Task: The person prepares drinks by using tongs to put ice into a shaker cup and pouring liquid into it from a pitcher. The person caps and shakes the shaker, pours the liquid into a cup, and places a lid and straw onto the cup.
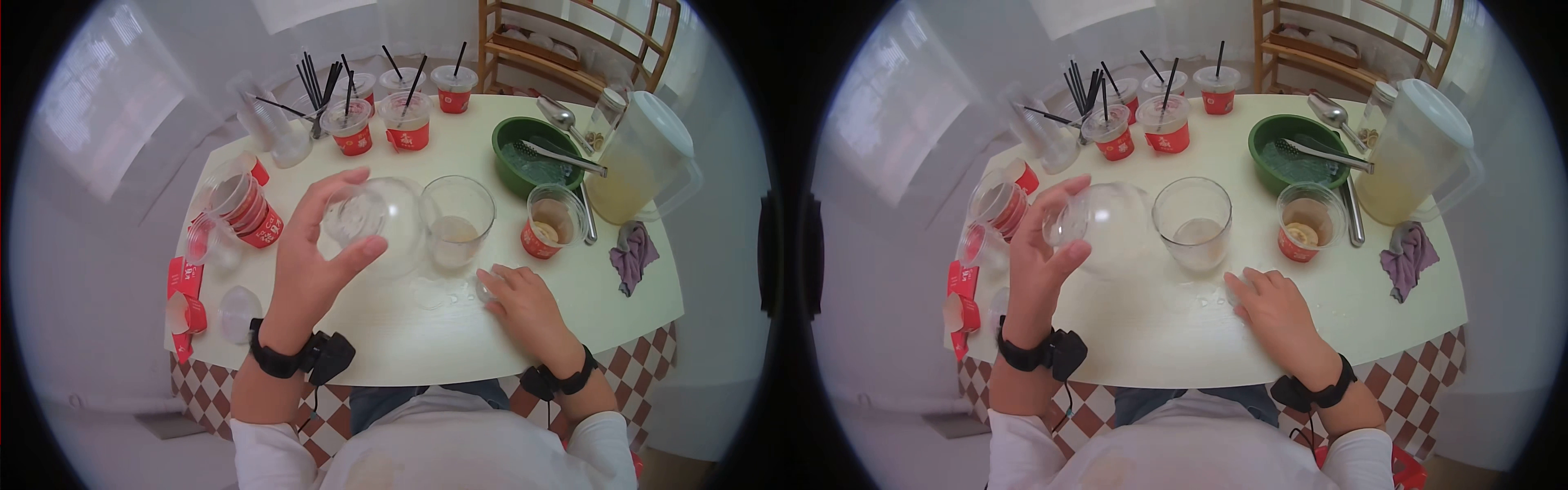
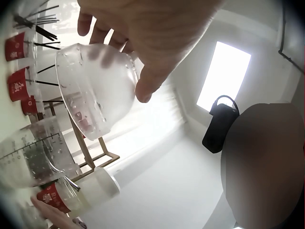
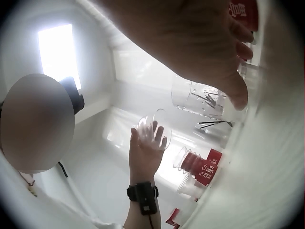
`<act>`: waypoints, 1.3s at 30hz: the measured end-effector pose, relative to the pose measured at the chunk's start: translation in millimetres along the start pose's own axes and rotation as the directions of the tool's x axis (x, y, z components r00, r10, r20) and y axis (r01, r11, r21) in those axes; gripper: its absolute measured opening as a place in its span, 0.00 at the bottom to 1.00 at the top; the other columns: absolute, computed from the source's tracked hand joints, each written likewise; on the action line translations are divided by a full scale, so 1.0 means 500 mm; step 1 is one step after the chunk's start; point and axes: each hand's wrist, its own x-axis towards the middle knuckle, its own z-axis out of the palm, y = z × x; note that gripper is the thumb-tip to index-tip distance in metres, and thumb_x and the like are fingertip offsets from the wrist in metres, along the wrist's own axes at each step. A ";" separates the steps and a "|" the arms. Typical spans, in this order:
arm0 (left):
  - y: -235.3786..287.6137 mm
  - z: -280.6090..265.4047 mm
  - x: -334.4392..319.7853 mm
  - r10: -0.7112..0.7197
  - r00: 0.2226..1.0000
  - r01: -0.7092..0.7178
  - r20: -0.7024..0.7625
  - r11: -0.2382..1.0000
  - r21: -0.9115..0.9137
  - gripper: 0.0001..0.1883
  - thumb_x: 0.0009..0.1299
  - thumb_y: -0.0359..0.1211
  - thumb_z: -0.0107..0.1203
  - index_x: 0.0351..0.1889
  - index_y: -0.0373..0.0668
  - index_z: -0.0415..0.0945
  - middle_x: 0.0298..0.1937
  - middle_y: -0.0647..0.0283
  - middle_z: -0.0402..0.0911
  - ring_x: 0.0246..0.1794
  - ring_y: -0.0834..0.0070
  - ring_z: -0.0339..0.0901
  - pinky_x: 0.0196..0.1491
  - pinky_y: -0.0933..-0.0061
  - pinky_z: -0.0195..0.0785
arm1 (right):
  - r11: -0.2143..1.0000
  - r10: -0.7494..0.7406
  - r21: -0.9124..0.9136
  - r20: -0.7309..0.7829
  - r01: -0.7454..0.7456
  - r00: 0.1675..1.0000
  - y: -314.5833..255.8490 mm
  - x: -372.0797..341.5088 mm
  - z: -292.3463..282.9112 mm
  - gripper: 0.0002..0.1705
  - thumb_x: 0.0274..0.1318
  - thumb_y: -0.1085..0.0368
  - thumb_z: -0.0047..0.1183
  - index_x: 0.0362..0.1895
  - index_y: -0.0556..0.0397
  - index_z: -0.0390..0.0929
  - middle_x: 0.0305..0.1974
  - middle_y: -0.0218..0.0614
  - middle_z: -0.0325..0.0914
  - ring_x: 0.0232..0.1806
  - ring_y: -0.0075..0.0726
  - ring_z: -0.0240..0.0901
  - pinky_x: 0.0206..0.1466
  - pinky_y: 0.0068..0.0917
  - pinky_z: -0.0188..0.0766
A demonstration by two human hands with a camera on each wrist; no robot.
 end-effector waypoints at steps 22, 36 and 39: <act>-0.067 0.140 0.077 0.054 0.975 -0.109 0.217 0.962 0.252 0.29 0.53 0.47 0.61 0.47 0.39 0.70 0.44 0.58 0.74 0.48 0.62 0.68 0.51 0.65 0.58 | 0.835 0.003 0.523 -0.312 0.169 0.950 -0.043 0.202 -0.170 0.24 0.46 0.70 0.49 0.53 0.51 0.69 0.43 0.35 0.70 0.42 0.29 0.65 0.47 0.25 0.62; -0.164 0.132 -0.037 -0.660 0.684 0.729 0.311 0.627 -0.275 0.26 0.71 0.46 0.39 0.59 0.37 0.55 0.56 0.57 0.64 0.55 0.72 0.63 0.59 0.71 0.52 | 0.941 -0.014 0.315 -0.331 0.125 0.943 -0.007 0.196 -0.146 0.23 0.49 0.67 0.50 0.53 0.47 0.70 0.46 0.40 0.70 0.47 0.41 0.65 0.49 0.29 0.63; -0.153 0.138 -0.029 -0.537 0.579 0.810 0.614 0.297 -0.505 0.21 0.72 0.44 0.38 0.56 0.40 0.59 0.51 0.62 0.67 0.51 0.74 0.65 0.57 0.73 0.55 | 0.900 0.131 0.433 -0.369 0.045 0.920 0.008 0.183 -0.127 0.21 0.49 0.66 0.48 0.51 0.49 0.71 0.47 0.41 0.70 0.48 0.41 0.65 0.49 0.30 0.62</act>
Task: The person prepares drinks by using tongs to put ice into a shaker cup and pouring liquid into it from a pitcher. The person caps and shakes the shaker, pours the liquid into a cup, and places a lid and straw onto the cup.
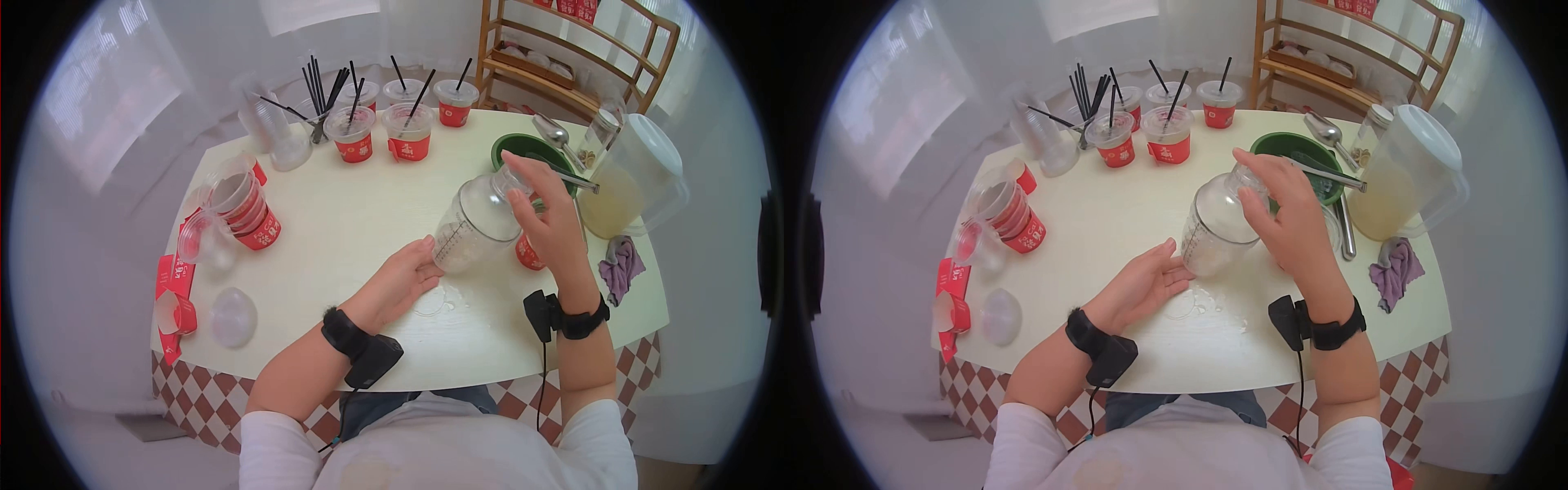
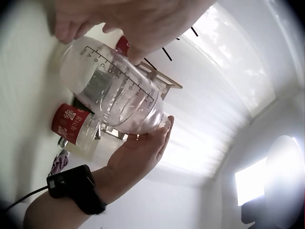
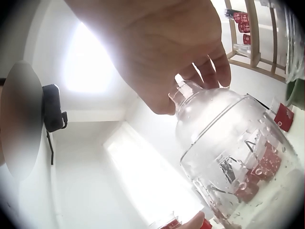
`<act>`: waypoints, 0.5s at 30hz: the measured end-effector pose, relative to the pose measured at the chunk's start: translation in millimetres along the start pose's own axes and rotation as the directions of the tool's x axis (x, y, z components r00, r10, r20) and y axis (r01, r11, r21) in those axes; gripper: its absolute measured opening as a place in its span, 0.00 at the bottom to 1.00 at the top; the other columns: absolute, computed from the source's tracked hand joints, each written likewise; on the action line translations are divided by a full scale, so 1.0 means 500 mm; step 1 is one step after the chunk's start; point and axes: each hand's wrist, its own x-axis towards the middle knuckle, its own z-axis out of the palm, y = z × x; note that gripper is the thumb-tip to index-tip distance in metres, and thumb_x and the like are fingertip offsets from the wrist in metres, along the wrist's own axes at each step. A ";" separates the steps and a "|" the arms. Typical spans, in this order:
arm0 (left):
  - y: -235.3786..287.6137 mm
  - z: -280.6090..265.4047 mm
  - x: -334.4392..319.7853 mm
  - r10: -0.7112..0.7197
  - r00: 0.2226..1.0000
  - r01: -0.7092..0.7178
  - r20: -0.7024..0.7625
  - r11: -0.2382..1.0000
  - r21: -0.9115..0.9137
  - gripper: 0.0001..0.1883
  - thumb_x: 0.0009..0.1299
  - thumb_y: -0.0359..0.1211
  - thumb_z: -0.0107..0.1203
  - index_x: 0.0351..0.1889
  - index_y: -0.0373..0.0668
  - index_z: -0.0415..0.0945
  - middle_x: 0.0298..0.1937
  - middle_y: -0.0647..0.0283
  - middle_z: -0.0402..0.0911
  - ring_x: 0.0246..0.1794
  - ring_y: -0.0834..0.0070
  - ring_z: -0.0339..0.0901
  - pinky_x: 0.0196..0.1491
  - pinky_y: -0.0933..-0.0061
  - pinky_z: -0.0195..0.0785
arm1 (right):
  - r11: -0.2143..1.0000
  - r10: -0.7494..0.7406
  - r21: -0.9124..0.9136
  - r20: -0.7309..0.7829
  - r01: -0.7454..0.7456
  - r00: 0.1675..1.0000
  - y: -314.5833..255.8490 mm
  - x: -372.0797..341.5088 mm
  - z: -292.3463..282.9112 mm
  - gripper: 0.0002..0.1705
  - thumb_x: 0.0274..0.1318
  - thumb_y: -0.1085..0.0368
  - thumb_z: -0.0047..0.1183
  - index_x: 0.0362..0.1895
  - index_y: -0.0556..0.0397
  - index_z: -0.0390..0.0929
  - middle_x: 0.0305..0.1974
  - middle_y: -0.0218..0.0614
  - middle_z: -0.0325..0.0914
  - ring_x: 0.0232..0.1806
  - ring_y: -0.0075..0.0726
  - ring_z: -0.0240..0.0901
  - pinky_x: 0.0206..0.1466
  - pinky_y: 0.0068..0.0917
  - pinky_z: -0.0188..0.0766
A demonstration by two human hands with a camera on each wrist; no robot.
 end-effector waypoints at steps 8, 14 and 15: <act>0.064 0.132 -0.050 0.350 0.937 -0.343 0.000 0.918 0.200 0.16 0.70 0.41 0.42 0.51 0.43 0.60 0.47 0.66 0.68 0.46 0.81 0.66 0.53 0.75 0.57 | 0.870 -0.453 -0.186 -0.667 0.456 0.592 -0.098 -0.061 -0.044 0.30 0.58 0.45 0.43 0.53 0.53 0.52 0.54 0.59 0.60 0.54 0.53 0.62 0.54 0.42 0.67; 0.041 0.080 -0.012 0.471 0.882 -0.460 0.004 0.859 0.224 0.15 0.70 0.40 0.42 0.51 0.45 0.61 0.47 0.70 0.69 0.48 0.82 0.64 0.52 0.75 0.55 | 0.890 -0.441 -0.291 -0.351 0.352 0.826 -0.074 -0.024 -0.021 0.22 0.50 0.69 0.52 0.51 0.56 0.64 0.48 0.41 0.67 0.51 0.40 0.62 0.55 0.31 0.55; 0.011 0.053 -0.013 0.299 0.951 -0.286 -0.074 0.946 0.152 0.15 0.70 0.40 0.42 0.51 0.45 0.61 0.47 0.69 0.69 0.48 0.82 0.64 0.52 0.75 0.55 | 0.917 -0.378 -0.246 -0.294 0.313 0.878 -0.044 -0.027 0.000 0.21 0.50 0.70 0.51 0.50 0.57 0.66 0.48 0.41 0.67 0.49 0.40 0.62 0.54 0.29 0.57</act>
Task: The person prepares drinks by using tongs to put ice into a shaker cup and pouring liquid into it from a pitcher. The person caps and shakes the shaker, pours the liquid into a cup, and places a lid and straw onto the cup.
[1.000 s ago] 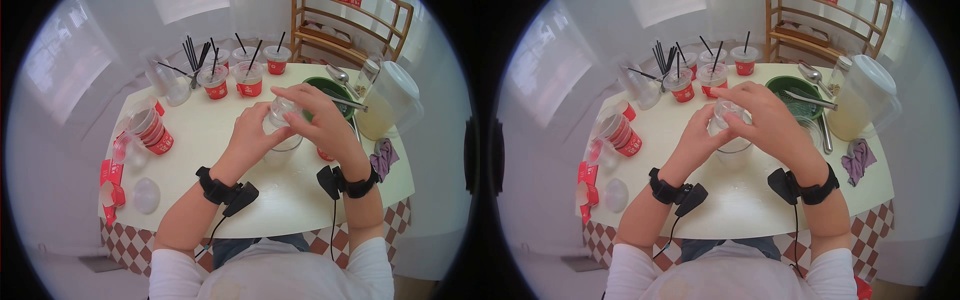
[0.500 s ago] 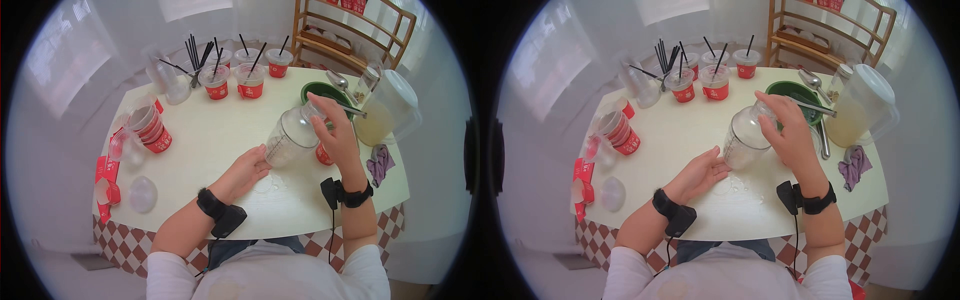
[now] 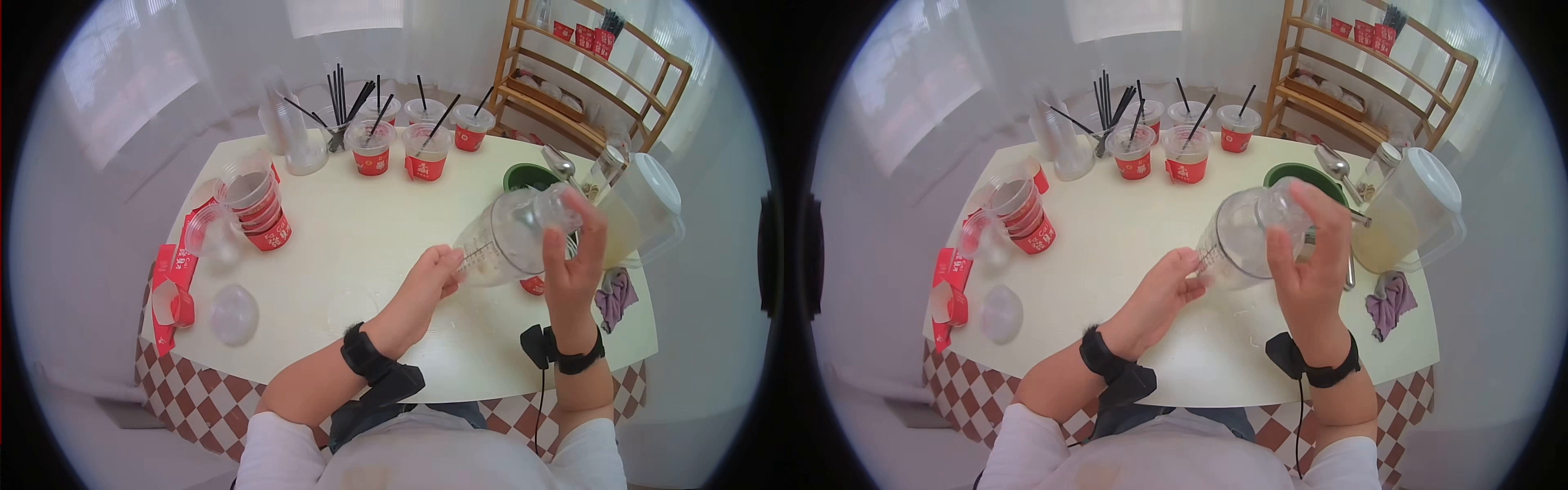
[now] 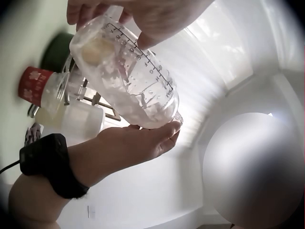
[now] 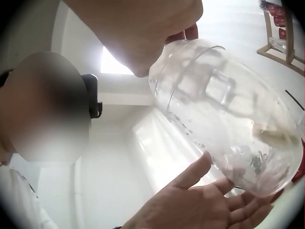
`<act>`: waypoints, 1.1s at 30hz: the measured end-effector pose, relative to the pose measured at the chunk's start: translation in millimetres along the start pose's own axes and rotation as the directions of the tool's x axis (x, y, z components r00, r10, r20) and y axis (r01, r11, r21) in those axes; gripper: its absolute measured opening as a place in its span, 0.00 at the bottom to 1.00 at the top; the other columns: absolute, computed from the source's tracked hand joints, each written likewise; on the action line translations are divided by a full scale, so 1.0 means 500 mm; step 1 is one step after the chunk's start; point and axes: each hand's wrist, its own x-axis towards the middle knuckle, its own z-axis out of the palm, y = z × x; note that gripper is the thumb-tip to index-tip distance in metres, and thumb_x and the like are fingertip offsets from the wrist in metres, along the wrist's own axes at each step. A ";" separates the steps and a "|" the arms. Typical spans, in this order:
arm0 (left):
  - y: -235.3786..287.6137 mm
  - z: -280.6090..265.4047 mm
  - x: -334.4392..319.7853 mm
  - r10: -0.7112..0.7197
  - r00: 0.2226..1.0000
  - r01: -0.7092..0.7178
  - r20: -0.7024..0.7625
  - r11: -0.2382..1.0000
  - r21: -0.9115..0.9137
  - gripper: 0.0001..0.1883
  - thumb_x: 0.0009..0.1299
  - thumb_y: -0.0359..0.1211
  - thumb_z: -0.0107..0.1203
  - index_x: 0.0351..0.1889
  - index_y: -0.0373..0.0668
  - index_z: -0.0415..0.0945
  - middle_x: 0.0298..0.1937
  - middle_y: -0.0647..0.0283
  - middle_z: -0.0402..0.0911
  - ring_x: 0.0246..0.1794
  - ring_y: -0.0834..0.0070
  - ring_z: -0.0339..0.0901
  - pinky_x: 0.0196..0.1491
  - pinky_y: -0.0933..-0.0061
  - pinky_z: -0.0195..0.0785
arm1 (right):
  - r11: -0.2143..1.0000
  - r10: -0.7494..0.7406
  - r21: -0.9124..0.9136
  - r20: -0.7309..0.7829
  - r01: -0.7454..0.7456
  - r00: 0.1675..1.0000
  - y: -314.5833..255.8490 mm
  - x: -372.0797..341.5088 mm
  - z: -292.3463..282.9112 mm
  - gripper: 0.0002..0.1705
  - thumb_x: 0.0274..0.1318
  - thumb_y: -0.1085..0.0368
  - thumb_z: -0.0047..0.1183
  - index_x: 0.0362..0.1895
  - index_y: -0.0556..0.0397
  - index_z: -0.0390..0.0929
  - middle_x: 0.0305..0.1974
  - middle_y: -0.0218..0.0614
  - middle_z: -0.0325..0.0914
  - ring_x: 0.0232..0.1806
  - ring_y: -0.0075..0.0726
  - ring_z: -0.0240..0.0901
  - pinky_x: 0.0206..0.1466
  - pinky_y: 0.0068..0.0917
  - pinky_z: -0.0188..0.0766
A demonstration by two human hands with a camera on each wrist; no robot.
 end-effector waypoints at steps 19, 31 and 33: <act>0.017 -0.025 -0.048 -0.009 0.998 0.012 -0.068 0.999 0.049 0.12 0.69 0.39 0.43 0.43 0.42 0.61 0.46 0.67 0.67 0.45 0.82 0.62 0.51 0.74 0.57 | 0.969 -0.016 0.244 -0.135 0.048 0.991 -0.015 -0.047 0.036 0.23 0.54 0.62 0.48 0.52 0.57 0.58 0.51 0.47 0.62 0.49 0.44 0.63 0.55 0.37 0.59; -0.036 -0.056 -0.010 -0.125 0.990 0.127 -0.071 0.992 0.023 0.11 0.72 0.36 0.38 0.37 0.37 0.64 0.40 0.64 0.68 0.41 0.79 0.65 0.51 0.76 0.59 | 0.973 0.130 0.197 -0.048 -0.118 0.990 0.003 -0.051 0.043 0.22 0.50 0.65 0.47 0.51 0.55 0.61 0.48 0.47 0.65 0.49 0.44 0.63 0.55 0.36 0.59; -0.025 -0.042 -0.019 -0.136 0.989 0.138 -0.051 0.990 0.036 0.11 0.72 0.36 0.38 0.37 0.38 0.64 0.40 0.64 0.68 0.41 0.79 0.65 0.51 0.76 0.59 | 0.967 0.147 0.216 -0.061 -0.131 0.987 -0.007 -0.053 0.030 0.21 0.52 0.62 0.47 0.49 0.55 0.62 0.47 0.46 0.66 0.47 0.46 0.64 0.54 0.37 0.60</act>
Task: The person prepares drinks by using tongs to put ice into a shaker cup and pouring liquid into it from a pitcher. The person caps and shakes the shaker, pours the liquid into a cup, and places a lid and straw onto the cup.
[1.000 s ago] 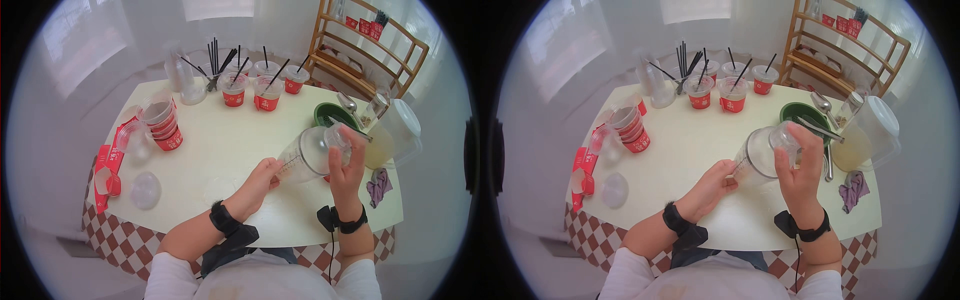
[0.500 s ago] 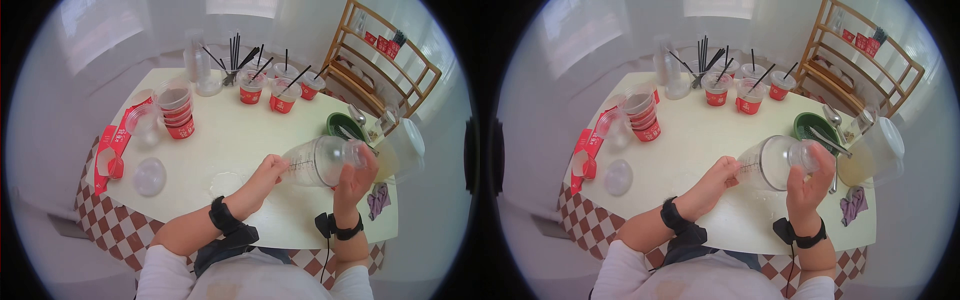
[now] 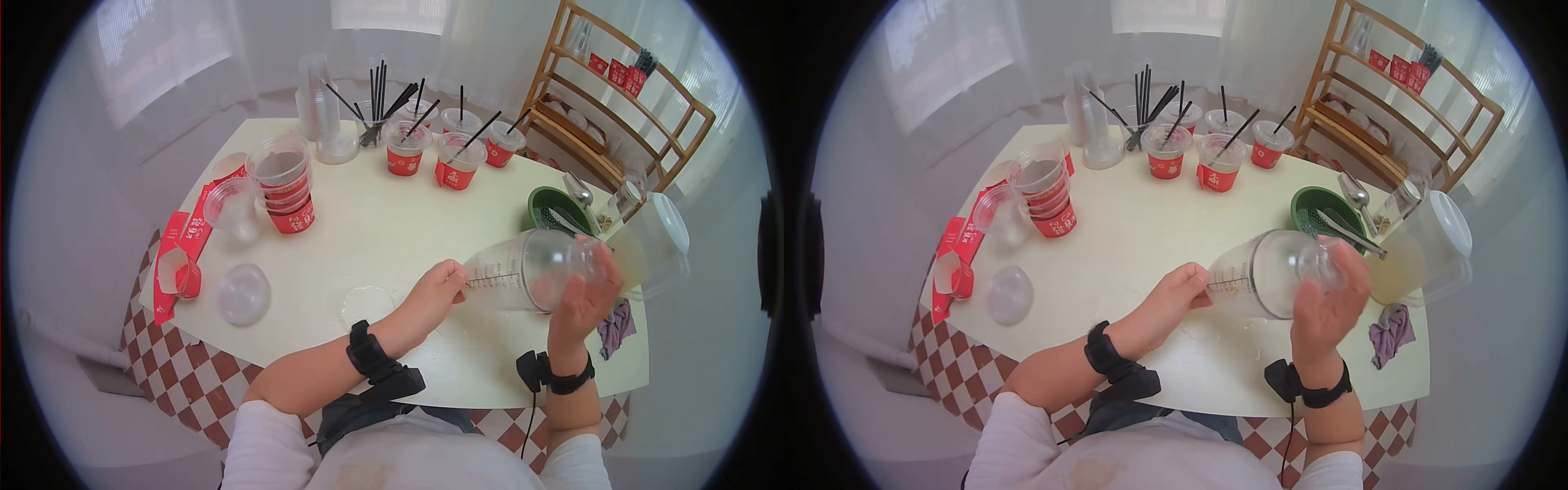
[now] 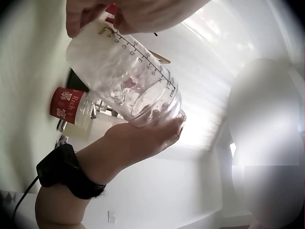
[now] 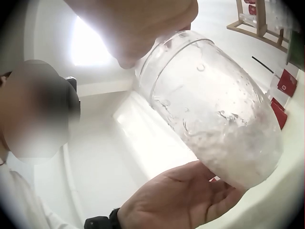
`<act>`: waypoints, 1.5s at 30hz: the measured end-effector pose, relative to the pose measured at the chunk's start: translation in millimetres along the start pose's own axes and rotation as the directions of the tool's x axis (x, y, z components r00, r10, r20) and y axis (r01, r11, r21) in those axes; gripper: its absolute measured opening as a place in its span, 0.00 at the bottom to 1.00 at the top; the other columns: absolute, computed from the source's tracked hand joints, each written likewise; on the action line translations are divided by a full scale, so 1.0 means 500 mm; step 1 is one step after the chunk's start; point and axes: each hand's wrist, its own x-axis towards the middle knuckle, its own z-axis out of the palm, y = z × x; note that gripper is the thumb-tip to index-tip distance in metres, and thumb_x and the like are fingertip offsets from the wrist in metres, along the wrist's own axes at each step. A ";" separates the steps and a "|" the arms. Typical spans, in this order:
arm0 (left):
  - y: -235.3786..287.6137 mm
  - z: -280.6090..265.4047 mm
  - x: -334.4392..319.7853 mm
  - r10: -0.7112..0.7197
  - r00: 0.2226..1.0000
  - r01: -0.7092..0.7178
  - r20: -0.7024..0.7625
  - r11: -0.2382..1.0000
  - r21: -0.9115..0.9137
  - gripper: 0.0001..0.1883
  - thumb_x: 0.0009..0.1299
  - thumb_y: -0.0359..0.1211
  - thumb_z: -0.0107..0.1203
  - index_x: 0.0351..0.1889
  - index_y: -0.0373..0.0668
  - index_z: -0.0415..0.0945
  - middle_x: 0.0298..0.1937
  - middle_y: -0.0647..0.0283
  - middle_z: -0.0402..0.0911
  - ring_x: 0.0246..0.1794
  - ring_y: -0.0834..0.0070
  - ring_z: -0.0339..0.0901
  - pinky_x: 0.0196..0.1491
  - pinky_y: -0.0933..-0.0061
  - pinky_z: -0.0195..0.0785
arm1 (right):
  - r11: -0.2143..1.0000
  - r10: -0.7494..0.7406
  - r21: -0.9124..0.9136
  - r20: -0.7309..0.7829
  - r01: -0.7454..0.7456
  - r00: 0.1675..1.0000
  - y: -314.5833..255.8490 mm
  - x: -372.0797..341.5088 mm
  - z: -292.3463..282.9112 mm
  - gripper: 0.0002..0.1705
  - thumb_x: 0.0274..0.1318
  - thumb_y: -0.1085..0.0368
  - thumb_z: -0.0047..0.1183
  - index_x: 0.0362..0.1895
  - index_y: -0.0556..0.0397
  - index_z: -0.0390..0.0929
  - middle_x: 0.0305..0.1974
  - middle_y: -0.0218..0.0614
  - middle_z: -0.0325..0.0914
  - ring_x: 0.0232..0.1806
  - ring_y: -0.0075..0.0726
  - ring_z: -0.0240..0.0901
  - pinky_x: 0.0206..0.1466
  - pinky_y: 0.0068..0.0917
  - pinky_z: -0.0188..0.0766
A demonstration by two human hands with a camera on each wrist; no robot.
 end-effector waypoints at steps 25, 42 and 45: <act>-0.004 -0.014 0.002 0.228 0.972 -0.232 0.051 0.968 0.098 0.11 0.72 0.38 0.39 0.37 0.40 0.67 0.43 0.67 0.70 0.45 0.82 0.65 0.54 0.77 0.57 | 0.993 -0.116 -0.022 -0.028 0.115 0.993 0.017 -0.006 -0.011 0.21 0.51 0.63 0.43 0.50 0.55 0.60 0.48 0.46 0.64 0.51 0.43 0.63 0.57 0.38 0.57; 0.003 0.016 -0.042 0.032 0.998 -0.033 0.045 0.999 0.008 0.11 0.72 0.37 0.37 0.37 0.41 0.67 0.40 0.67 0.69 0.44 0.82 0.66 0.54 0.76 0.59 | 0.990 0.130 0.048 -0.001 -0.130 0.992 0.000 -0.012 -0.027 0.25 0.56 0.58 0.46 0.54 0.58 0.59 0.52 0.46 0.63 0.54 0.39 0.60 0.58 0.36 0.55; 0.048 0.051 -0.076 0.571 0.816 -0.569 0.092 0.764 0.305 0.11 0.72 0.38 0.37 0.38 0.41 0.66 0.43 0.66 0.70 0.46 0.81 0.66 0.55 0.75 0.59 | 0.936 -0.219 0.209 -0.280 0.282 0.935 -0.047 -0.002 -0.047 0.24 0.57 0.57 0.46 0.54 0.56 0.61 0.52 0.46 0.63 0.55 0.39 0.60 0.57 0.38 0.57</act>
